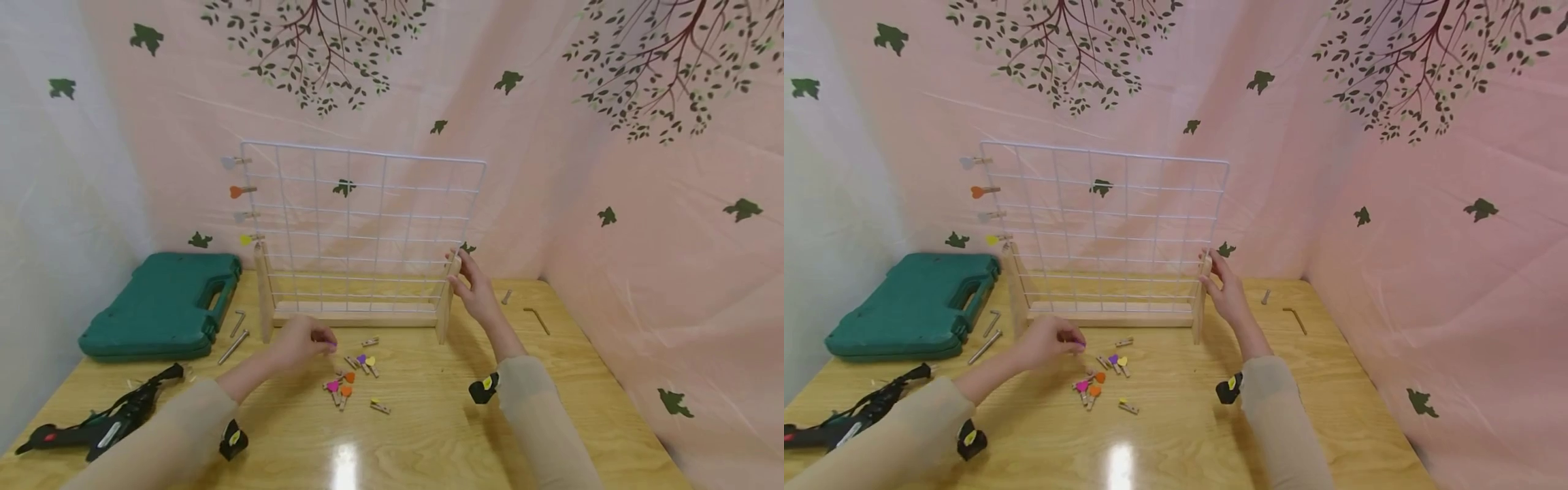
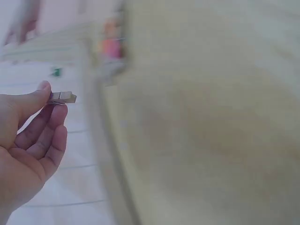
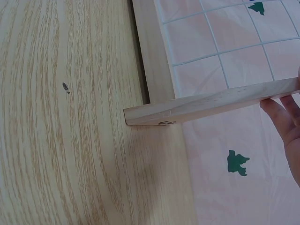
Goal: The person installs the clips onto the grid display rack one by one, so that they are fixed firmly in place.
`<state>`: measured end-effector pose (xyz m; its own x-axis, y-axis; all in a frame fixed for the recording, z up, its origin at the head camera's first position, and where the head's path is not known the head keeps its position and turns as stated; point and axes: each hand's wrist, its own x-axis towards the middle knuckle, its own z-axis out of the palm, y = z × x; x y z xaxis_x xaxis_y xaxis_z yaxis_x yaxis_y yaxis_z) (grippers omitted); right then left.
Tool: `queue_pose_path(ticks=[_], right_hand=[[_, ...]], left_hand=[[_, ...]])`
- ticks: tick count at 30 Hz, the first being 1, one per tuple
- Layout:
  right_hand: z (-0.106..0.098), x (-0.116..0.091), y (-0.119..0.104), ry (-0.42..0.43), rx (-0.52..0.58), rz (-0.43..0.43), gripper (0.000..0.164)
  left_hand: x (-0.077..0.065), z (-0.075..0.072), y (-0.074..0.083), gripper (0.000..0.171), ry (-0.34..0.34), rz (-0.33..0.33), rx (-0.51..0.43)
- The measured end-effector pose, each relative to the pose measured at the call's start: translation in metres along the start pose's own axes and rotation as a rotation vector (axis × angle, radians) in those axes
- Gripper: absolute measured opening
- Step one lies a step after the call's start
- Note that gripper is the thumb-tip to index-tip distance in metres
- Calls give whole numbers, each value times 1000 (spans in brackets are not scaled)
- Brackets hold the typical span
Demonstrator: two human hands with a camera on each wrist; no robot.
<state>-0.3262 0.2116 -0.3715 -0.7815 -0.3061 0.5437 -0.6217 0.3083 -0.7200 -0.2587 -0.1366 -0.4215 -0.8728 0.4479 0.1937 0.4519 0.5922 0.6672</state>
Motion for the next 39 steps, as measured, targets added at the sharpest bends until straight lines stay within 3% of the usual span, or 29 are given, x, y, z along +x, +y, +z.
queue_pose_path(ticks=[5, 9, 14, 18, 21, 24, 28, 32, 39], right_hand=[[0, -1, 1, 6, 20, 5, 55], [0, -1, 2, 3, 21, 8, 55], [-1, -1, 2, 7, 11, 17, 55], [-2, -1, 2, 10, -1, 22, 55], [-2, -2, 1, 12, -1, 22, 56], [-2, -2, 1, 12, 5, 24, 56], [-2, -2, 3, 11, 24, 23, 55], [-2, -1, 4, 13, 28, 24, 55], [0, -1, 3, 11, 9, 13, 55]], left_hand=[[6, -37, 23, 7, 104, -59, 24], [8, -70, 42, 11, 203, -32, 1], [12, -111, 69, 15, 408, -37, 24], [20, -145, 90, 17, 602, 15, 29], [29, -170, 101, 20, 728, 70, -4], [39, -194, 107, 23, 810, 74, -67], [51, -220, 113, 23, 858, 64, -87], [60, -240, 117, 14, 853, 20, -86], [71, -257, 118, 24, 812, -66, -38]])
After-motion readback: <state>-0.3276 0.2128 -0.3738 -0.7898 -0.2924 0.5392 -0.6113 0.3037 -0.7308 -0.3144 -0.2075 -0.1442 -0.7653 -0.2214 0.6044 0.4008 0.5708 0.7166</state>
